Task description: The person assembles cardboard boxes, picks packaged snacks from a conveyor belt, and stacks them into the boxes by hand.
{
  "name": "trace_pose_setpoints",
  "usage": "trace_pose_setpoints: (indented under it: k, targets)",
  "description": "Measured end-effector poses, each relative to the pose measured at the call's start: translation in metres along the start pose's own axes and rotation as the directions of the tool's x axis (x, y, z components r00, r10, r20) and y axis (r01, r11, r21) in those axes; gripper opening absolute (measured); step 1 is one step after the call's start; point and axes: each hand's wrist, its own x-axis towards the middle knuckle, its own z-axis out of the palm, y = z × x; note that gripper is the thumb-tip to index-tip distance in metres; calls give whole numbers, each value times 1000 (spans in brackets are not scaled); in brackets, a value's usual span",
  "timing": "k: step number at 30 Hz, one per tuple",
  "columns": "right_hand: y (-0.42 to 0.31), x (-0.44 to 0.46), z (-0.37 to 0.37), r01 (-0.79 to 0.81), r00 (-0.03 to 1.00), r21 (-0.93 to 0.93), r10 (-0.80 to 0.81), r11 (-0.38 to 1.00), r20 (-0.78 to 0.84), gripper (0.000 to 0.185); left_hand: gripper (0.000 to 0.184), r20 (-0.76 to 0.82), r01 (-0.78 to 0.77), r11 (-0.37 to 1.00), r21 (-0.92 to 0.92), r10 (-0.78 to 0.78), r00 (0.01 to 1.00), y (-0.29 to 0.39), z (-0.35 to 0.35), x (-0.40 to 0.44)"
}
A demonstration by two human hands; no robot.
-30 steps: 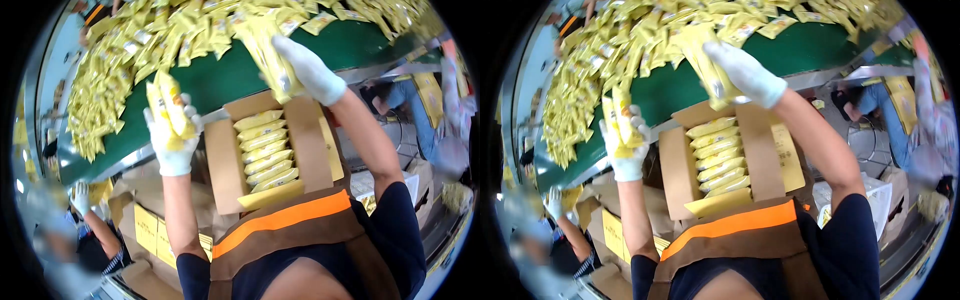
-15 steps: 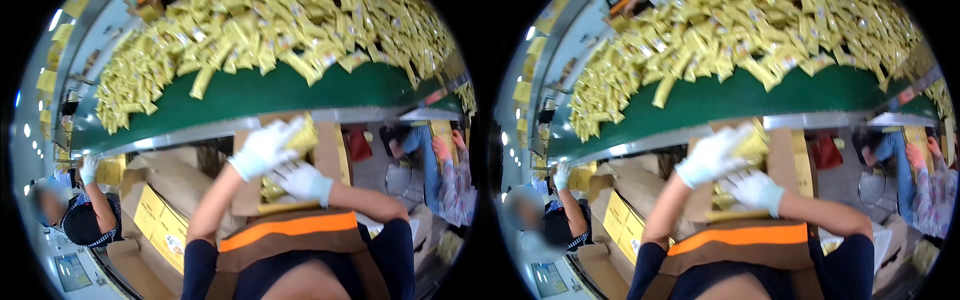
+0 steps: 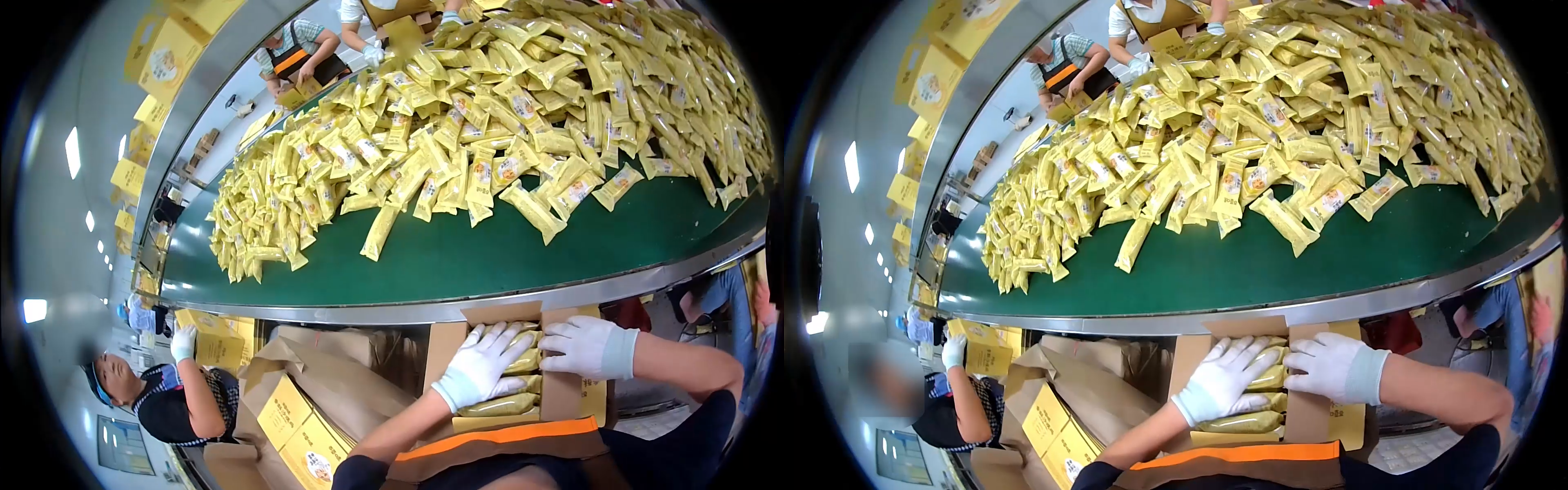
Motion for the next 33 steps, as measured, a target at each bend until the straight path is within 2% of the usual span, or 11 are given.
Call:
trace_pose_setpoints:
  k: [1,4,5,10,12,17,20,24,28,32,33]
  targets:
    - [7,3,8,38,993,-20,-40,999,-110,31,74,13,-1,1000,5,1,1000,0,0,1]
    - [16,12,14,51,998,28,-50,998,-44,27,76,45,10,999,-31,-9,999,0,-1,5]
    - [22,13,21,94,984,41,-86,995,-156,22,76,60,12,1000,-25,-11,998,0,-2,6]
    - [25,14,44,123,963,20,-114,992,-242,23,76,101,39,998,-58,-33,994,3,-5,6]
    - [26,13,43,127,956,-4,-124,992,-265,26,76,64,24,998,-57,-20,998,2,-1,6]
    - [11,8,54,18,959,-152,-60,988,-277,34,51,-308,107,994,-20,-108,945,6,-3,-3]
    - [-10,0,49,-80,965,-210,23,975,-260,31,50,-338,133,991,33,-114,934,6,-20,-11]
    - [-66,-23,49,-261,911,-68,222,963,-348,27,61,0,210,967,145,-212,977,-11,-37,-37]
    - [-120,-26,52,-517,764,35,479,856,-432,30,66,157,182,874,-450,-123,980,-49,9,-49]
    - [-137,-26,32,-507,707,75,464,859,-534,37,68,62,125,861,-494,-109,992,-53,21,-50]
    - [-130,-27,37,-391,779,74,373,917,-504,39,69,89,137,860,-491,-107,990,-56,25,-48]
